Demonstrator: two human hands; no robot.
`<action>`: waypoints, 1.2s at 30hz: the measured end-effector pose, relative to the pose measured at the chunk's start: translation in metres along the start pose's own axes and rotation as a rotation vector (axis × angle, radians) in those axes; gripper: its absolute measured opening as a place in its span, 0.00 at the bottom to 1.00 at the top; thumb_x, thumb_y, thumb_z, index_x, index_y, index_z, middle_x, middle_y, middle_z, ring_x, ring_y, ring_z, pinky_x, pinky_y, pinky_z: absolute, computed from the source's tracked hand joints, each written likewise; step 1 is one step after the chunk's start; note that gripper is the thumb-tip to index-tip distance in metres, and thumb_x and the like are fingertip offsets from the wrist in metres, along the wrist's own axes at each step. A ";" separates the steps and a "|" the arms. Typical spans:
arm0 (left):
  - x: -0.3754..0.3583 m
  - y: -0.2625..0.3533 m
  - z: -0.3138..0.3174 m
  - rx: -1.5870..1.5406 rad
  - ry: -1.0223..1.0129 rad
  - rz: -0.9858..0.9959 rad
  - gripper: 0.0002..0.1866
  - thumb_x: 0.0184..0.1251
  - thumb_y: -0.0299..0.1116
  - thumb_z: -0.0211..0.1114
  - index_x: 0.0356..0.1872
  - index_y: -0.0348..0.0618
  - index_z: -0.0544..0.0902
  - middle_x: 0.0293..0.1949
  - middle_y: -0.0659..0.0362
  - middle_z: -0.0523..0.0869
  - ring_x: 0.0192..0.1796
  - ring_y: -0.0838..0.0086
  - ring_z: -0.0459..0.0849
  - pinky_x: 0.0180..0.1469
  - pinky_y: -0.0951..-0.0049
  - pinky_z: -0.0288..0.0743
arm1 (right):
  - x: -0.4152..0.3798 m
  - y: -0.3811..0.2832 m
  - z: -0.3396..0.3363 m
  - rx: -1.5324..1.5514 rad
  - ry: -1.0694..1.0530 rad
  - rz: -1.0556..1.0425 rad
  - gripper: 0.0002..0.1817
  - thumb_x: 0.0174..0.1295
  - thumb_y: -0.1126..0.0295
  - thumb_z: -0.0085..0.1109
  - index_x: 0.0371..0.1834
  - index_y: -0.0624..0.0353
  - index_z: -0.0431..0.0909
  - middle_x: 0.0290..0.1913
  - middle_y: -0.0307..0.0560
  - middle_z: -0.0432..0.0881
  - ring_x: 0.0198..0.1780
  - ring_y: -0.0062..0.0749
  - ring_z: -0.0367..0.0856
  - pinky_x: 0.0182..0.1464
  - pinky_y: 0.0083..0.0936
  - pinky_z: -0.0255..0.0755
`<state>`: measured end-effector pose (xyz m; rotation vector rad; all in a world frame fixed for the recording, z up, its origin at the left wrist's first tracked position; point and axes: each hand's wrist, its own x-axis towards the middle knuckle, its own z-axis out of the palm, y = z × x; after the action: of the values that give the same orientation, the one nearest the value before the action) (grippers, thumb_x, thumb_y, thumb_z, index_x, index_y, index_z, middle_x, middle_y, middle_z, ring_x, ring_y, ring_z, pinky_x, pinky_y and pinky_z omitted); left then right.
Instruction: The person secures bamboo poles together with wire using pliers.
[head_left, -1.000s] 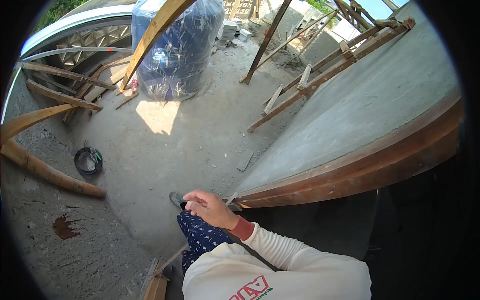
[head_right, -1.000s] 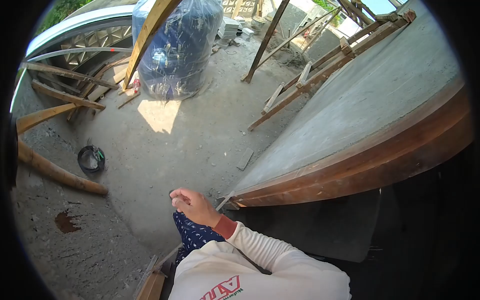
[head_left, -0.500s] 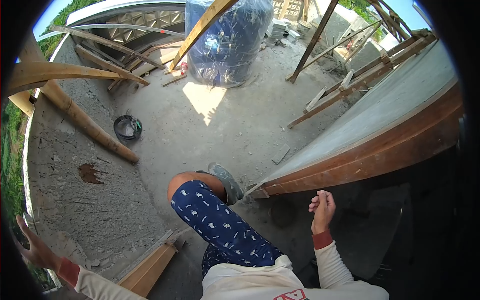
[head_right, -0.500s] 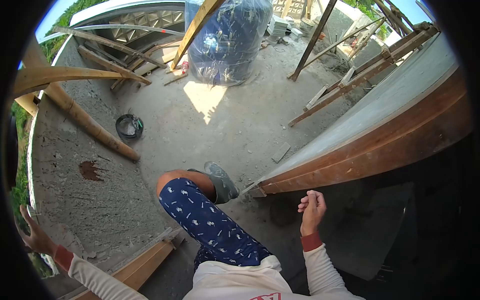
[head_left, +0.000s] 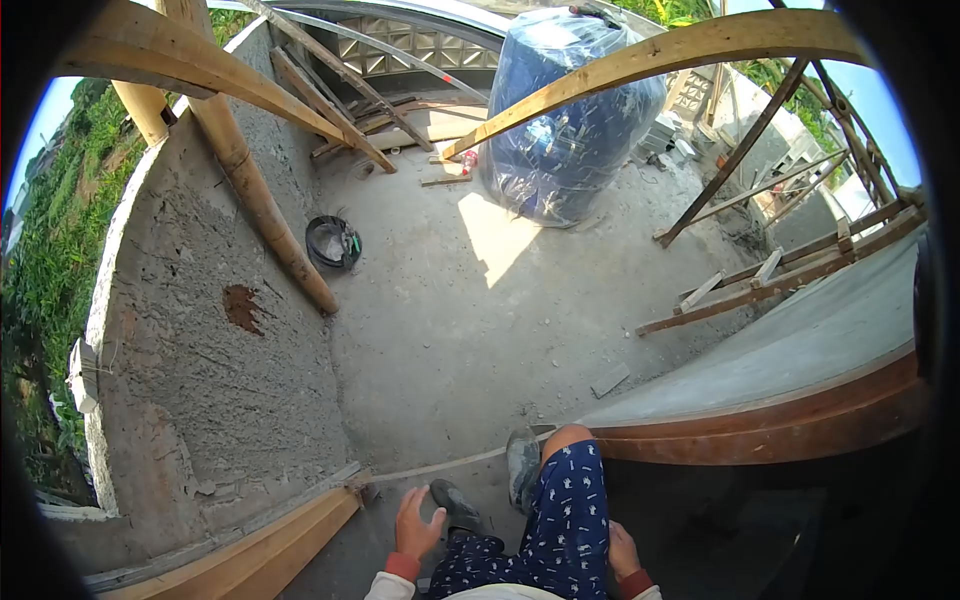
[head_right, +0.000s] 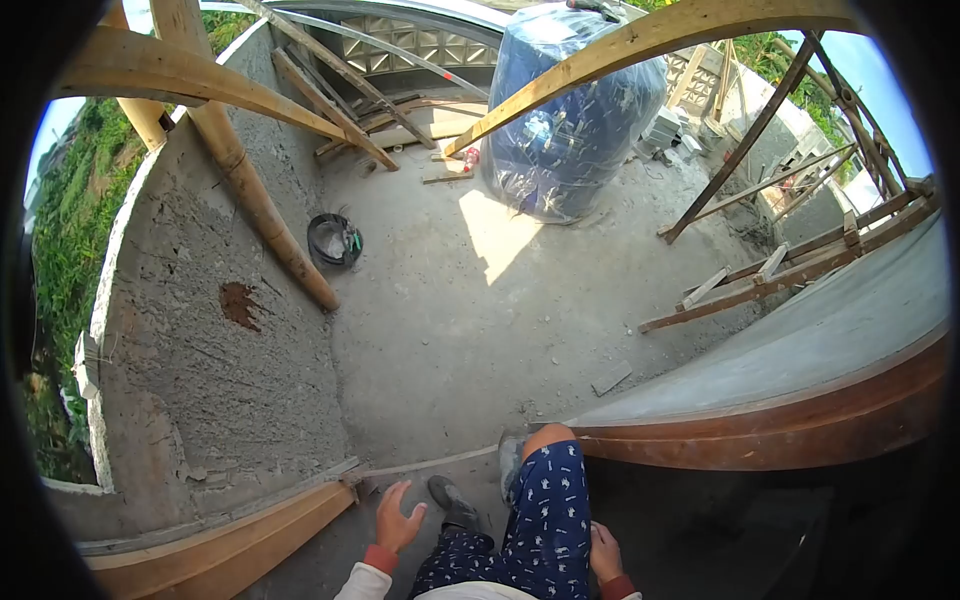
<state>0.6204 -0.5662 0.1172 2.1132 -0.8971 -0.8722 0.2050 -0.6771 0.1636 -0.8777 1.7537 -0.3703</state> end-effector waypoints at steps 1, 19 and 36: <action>-0.026 -0.027 0.028 0.020 -0.158 -0.093 0.35 0.65 0.45 0.74 0.70 0.42 0.78 0.72 0.37 0.73 0.75 0.43 0.71 0.77 0.54 0.65 | -0.005 0.018 0.000 0.111 -0.025 0.102 0.27 0.82 0.53 0.47 0.74 0.61 0.71 0.59 0.51 0.85 0.62 0.38 0.83 0.64 0.38 0.77; -0.085 -0.097 0.079 0.160 -1.213 -0.381 0.56 0.69 0.77 0.54 0.85 0.45 0.54 0.84 0.39 0.51 0.86 0.49 0.48 0.85 0.56 0.43 | -0.062 0.044 -0.006 0.338 -0.332 0.158 0.36 0.83 0.45 0.40 0.83 0.57 0.59 0.75 0.58 0.73 0.75 0.42 0.73 0.79 0.39 0.59; -0.183 -0.053 0.227 0.507 -1.252 -0.221 0.48 0.68 0.66 0.65 0.83 0.51 0.63 0.82 0.36 0.57 0.85 0.48 0.55 0.84 0.57 0.49 | -0.129 0.267 -0.188 0.568 -0.049 0.171 0.22 0.81 0.56 0.53 0.67 0.62 0.78 0.55 0.52 0.88 0.48 0.31 0.90 0.50 0.25 0.83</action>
<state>0.3640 -0.4660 0.0076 1.9267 -1.6054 -2.3952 -0.0504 -0.4360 0.1518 -0.3247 1.5436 -0.6833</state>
